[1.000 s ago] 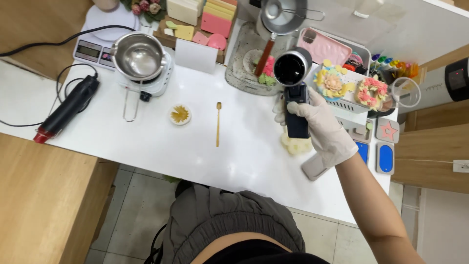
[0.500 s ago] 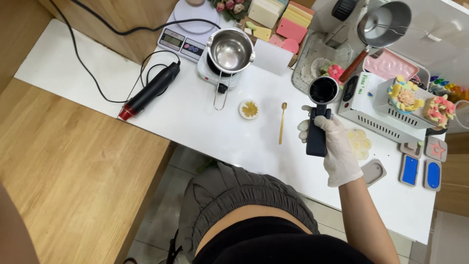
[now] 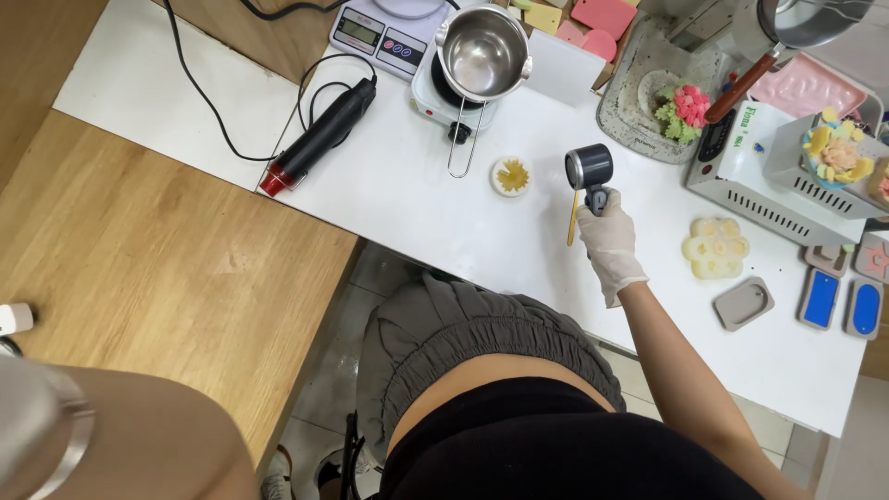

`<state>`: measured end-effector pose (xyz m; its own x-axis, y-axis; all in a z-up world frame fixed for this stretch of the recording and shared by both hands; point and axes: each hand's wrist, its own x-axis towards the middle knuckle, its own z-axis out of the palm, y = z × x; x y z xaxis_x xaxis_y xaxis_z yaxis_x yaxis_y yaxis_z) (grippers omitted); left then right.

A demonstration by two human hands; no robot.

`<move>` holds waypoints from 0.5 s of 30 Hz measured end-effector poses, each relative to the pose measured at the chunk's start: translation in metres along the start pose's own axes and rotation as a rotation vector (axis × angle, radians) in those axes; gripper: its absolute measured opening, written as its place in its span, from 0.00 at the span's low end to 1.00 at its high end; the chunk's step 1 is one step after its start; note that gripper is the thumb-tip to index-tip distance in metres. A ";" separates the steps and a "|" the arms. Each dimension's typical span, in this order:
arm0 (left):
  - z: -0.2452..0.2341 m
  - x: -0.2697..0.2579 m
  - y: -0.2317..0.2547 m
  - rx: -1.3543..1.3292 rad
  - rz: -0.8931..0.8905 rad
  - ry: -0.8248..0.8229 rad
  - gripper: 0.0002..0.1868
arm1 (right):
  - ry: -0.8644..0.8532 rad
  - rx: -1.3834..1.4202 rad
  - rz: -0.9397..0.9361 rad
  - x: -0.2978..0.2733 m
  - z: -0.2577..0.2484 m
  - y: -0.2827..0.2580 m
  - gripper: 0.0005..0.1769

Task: Cleaning a metal melting pot and applying heat to candle wax in a mold.

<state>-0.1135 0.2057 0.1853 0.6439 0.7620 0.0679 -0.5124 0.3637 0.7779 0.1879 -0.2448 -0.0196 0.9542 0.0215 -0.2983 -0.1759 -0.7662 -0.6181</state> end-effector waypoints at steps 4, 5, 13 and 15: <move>0.036 -0.047 -0.050 -0.038 0.008 0.005 0.28 | 0.063 -0.110 -0.119 0.000 0.002 0.000 0.29; 0.043 -0.059 -0.061 -0.048 0.010 0.008 0.28 | 0.061 -0.110 -0.113 0.003 0.005 0.002 0.29; 0.079 -0.117 -0.111 0.330 -0.489 0.067 0.35 | 0.008 -0.098 -0.144 0.022 0.009 -0.015 0.28; 0.085 -0.122 -0.115 0.304 -0.465 0.041 0.34 | 0.000 -0.082 -0.154 0.022 0.009 -0.019 0.29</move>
<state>-0.0850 0.0252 0.1412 0.7371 0.5808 -0.3455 0.0116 0.5004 0.8657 0.2099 -0.2241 -0.0213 0.9684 0.1423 -0.2046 -0.0077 -0.8035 -0.5952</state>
